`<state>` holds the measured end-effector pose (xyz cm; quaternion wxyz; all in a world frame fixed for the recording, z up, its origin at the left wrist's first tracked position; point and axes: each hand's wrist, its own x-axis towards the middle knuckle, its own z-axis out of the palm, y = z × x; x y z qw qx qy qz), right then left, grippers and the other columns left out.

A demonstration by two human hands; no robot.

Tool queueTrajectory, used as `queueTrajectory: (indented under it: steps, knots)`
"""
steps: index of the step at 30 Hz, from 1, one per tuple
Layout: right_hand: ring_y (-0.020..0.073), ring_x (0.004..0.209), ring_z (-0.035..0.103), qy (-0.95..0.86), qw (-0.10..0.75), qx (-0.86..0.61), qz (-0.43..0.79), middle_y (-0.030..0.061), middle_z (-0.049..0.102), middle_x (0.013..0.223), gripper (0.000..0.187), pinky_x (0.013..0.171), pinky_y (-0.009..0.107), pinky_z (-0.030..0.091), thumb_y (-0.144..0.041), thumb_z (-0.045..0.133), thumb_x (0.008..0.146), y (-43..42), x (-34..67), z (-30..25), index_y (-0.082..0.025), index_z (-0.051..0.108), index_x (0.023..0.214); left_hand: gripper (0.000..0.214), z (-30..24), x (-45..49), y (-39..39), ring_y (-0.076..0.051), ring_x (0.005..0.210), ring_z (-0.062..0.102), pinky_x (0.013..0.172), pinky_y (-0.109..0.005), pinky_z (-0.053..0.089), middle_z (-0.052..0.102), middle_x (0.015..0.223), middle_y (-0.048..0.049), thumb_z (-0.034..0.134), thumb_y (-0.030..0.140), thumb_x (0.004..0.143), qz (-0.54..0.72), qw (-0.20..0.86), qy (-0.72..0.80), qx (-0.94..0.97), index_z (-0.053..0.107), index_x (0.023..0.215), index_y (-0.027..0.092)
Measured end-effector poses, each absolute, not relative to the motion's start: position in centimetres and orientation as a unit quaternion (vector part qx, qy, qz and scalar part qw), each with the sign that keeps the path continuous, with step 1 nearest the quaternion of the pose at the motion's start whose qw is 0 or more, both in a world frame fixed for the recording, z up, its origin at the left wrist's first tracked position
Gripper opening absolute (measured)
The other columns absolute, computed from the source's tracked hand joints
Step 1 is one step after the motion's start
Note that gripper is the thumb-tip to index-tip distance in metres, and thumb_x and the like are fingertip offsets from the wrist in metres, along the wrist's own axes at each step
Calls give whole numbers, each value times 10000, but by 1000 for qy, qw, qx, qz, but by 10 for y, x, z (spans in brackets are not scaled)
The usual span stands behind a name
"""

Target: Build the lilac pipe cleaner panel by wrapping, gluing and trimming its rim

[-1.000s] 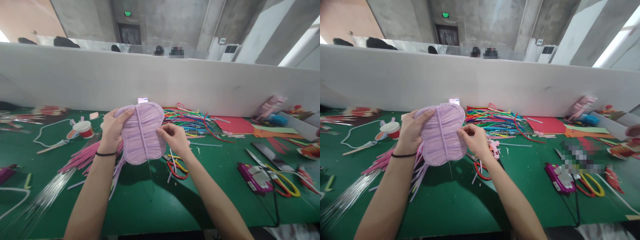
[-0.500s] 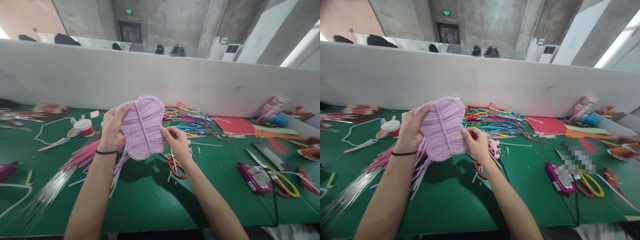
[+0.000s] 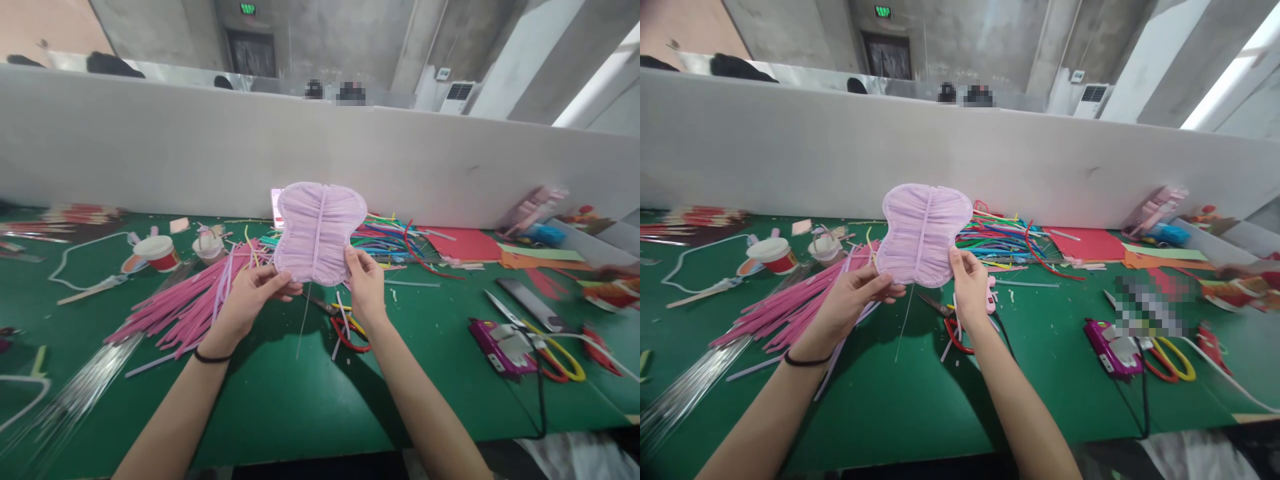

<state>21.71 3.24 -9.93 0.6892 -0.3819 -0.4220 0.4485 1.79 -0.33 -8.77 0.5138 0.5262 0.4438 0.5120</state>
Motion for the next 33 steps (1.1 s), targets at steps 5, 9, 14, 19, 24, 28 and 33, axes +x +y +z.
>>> queueTrajectory:
  steps: [5, 9, 14, 19, 24, 28, 33]
  knots:
    - [135, 685, 573, -465, 614, -401, 496, 9, 687, 823, 430, 621, 252, 476, -631, 679, 785, 28, 222, -111, -214, 695, 891, 241, -97, 26, -5, -218, 668, 724, 554, -280, 553, 761, 718, -79, 764, 411, 783, 565, 428, 470, 526, 719, 726, 181]
    - [128, 624, 535, -465, 583, -438, 502, -7, 648, 725, 453, 574, 256, 486, -637, 744, 697, 27, 227, -122, -201, 696, 813, 270, -104, 30, -8, -194, 599, 692, 540, -277, 541, 749, 681, -66, 750, 402, 780, 568, 415, 485, 520, 651, 636, 195]
    - [123, 573, 523, -450, 593, -449, 494, -21, 632, 650, 425, 554, 264, 476, -585, 804, 629, 29, 231, -129, -197, 677, 750, 317, -108, 28, -4, -227, 719, 736, 513, -255, 545, 770, 776, -90, 774, 482, 756, 547, 449, 484, 515, 698, 740, 175]
    - [131, 589, 555, -467, 621, -452, 438, -12, 659, 644, 387, 597, 271, 463, -552, 788, 677, 25, 231, -129, -194, 667, 758, 465, -116, 29, 1, -263, 886, 750, 651, -310, 624, 777, 1019, -111, 811, 543, 704, 532, 550, 445, 464, 743, 945, 151]
    - [155, 597, 591, -537, 579, -452, 415, 9, 686, 666, 332, 584, 283, 461, -529, 728, 769, 15, 225, -128, -201, 679, 780, 496, -123, 39, 1, -283, 1021, 731, 809, -359, 632, 764, 1127, -108, 857, 414, 696, 586, 610, 388, 366, 720, 1112, 183]
    - [192, 723, 659, -569, 547, -440, 427, 34, 736, 776, 303, 654, 301, 504, -513, 718, 800, 12, 221, -127, -211, 707, 831, 512, -124, 39, 2, -300, 1106, 706, 920, -387, 610, 751, 1177, -106, 865, 322, 692, 623, 609, 365, 328, 700, 1157, 187]
    - [197, 891, 674, -496, 592, -410, 485, 56, 753, 1011, 358, 754, 315, 525, -490, 732, 797, 17, 229, -124, -238, 720, 1050, 451, -127, 26, 12, -255, 1071, 722, 892, -333, 624, 752, 1183, -82, 844, 208, 706, 677, 589, 349, 271, 710, 1135, 176]
